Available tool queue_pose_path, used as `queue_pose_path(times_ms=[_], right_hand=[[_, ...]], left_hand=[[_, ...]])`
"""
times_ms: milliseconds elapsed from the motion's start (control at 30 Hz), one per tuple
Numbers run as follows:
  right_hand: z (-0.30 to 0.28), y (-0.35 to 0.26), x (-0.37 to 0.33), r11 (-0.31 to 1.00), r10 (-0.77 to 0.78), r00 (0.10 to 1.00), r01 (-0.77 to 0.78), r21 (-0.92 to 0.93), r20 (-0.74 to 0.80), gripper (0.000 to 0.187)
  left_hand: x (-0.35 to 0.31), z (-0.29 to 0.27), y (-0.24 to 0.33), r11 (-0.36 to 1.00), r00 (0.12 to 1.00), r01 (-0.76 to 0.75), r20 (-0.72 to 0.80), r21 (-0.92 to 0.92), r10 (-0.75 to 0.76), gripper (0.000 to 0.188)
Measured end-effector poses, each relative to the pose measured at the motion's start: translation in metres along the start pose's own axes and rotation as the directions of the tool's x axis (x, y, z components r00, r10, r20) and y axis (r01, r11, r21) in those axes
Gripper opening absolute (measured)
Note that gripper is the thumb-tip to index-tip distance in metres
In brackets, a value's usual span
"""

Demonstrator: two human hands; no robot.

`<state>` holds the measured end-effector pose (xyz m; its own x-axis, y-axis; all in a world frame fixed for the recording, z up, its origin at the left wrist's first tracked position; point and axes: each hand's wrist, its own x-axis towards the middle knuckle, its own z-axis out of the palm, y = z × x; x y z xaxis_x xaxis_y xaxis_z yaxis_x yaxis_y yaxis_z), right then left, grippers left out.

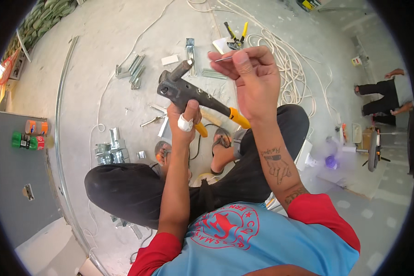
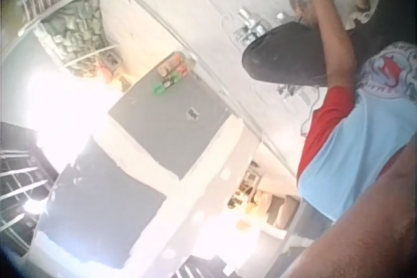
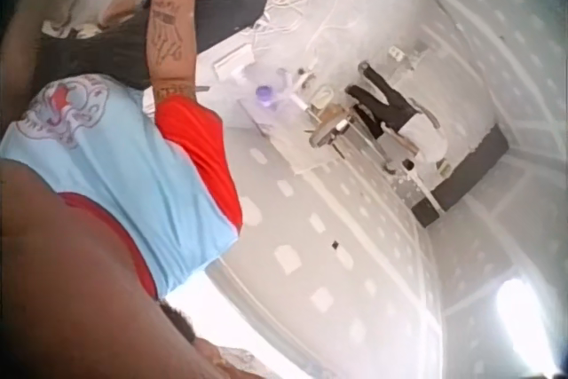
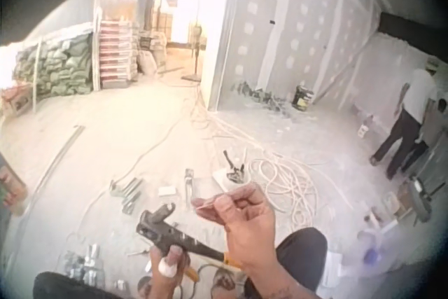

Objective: Assembling and fastening metal framing components using a drill and a rivet tool.

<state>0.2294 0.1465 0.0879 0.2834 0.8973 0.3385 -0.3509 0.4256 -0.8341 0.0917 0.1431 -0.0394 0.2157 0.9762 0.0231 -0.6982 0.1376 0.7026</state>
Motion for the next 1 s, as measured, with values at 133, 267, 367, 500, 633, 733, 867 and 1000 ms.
queue_pose_path(times_ms=[133,267,367,500,633,733,867,1000], right_hand=[[0.017,0.002,0.003,0.998,0.055,0.998,-0.056,0.01,0.018,0.007],[0.018,0.006,0.004,0.996,0.091,0.996,-0.091,0.001,0.017,0.008],[0.019,0.004,0.006,0.994,0.097,0.995,-0.097,-0.046,0.006,0.009],[0.007,0.005,0.014,0.935,0.114,0.988,-0.073,-0.346,0.102,0.011],[0.0,0.01,0.019,0.864,0.327,0.944,-0.275,-0.422,0.054,0.014],[-0.026,0.036,-0.006,0.612,0.343,0.931,-0.119,-0.782,0.126,0.025],[-0.046,0.025,-0.024,0.293,0.892,0.45,-0.494,-0.818,0.048,0.041],[-0.043,0.022,-0.04,0.395,0.857,0.513,-0.718,-0.573,-0.052,0.054]], left_hand=[[0.0,0.0,0.006,0.994,0.999,0.013,0.05,0.107,-0.018,0.047],[-0.001,0.0,0.007,0.994,0.999,0.028,0.025,0.109,-0.031,0.05],[0.003,-0.003,0.007,0.987,0.998,0.026,0.049,0.157,-0.034,0.05],[0.004,-0.008,0.004,0.976,0.999,0.038,0.026,0.213,-0.045,0.039],[0.005,-0.013,0.002,0.981,0.998,0.056,-0.012,0.187,-0.055,0.029],[0.009,-0.005,-0.003,0.995,0.995,0.095,-0.018,-0.033,-0.096,0.03],[0.02,-0.045,0.0,0.981,0.989,0.15,-0.03,0.121,-0.147,0.04],[0.035,-0.071,0.012,0.944,0.933,0.298,0.164,0.142,-0.319,0.086]])
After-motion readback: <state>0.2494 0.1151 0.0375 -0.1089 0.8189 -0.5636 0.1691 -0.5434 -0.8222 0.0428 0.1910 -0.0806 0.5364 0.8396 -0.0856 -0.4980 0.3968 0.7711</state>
